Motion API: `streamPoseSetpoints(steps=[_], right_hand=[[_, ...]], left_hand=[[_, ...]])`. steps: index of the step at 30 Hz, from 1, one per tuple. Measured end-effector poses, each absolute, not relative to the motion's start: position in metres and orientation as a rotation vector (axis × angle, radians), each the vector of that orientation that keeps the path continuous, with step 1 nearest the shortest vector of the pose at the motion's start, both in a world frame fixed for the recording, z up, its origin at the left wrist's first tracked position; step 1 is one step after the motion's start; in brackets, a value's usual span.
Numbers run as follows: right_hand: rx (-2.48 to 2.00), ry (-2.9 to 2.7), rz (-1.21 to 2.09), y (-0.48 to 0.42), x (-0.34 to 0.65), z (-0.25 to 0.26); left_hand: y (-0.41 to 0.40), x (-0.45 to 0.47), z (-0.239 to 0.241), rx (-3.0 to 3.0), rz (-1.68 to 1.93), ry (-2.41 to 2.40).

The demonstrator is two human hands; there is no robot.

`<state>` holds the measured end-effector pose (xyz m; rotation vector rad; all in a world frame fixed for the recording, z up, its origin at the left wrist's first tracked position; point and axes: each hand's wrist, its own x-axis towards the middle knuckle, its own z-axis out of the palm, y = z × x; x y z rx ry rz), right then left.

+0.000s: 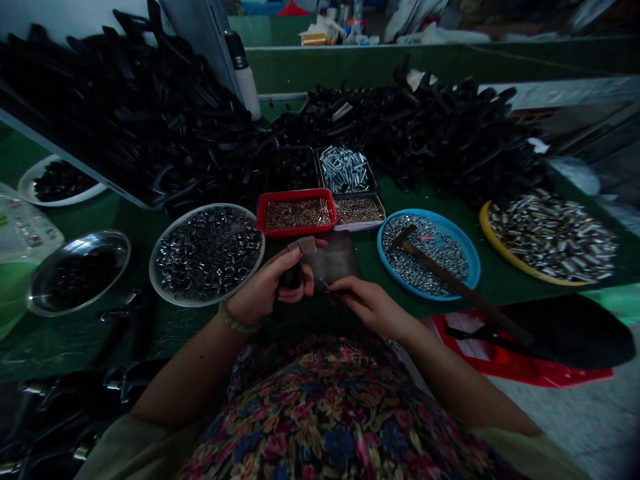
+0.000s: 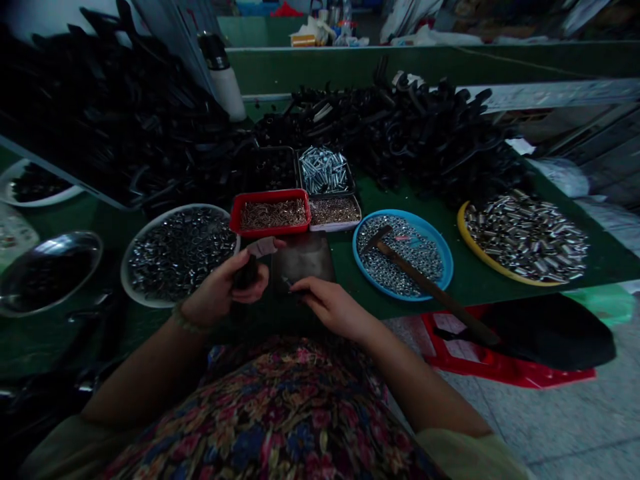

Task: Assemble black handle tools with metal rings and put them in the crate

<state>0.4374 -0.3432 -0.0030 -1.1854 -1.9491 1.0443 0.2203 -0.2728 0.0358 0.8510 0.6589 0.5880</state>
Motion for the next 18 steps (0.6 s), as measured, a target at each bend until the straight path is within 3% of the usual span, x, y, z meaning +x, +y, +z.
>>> streamPoseSetpoints(steps=[10,15,18], right_hand=[[-1.147,-1.93,0.661,-0.348,0.432,-0.01],[-1.164,-2.066,0.648,-0.347,0.436,-0.023],[-1.131,-2.133,0.813,-0.344,0.44,-0.025]], left_hand=[[-0.287,0.259,0.017,0.79,0.862,0.905],[-0.282,0.254,0.012,0.874,0.696,0.941],[-0.276,0.243,0.01,1.07,0.549,0.945]])
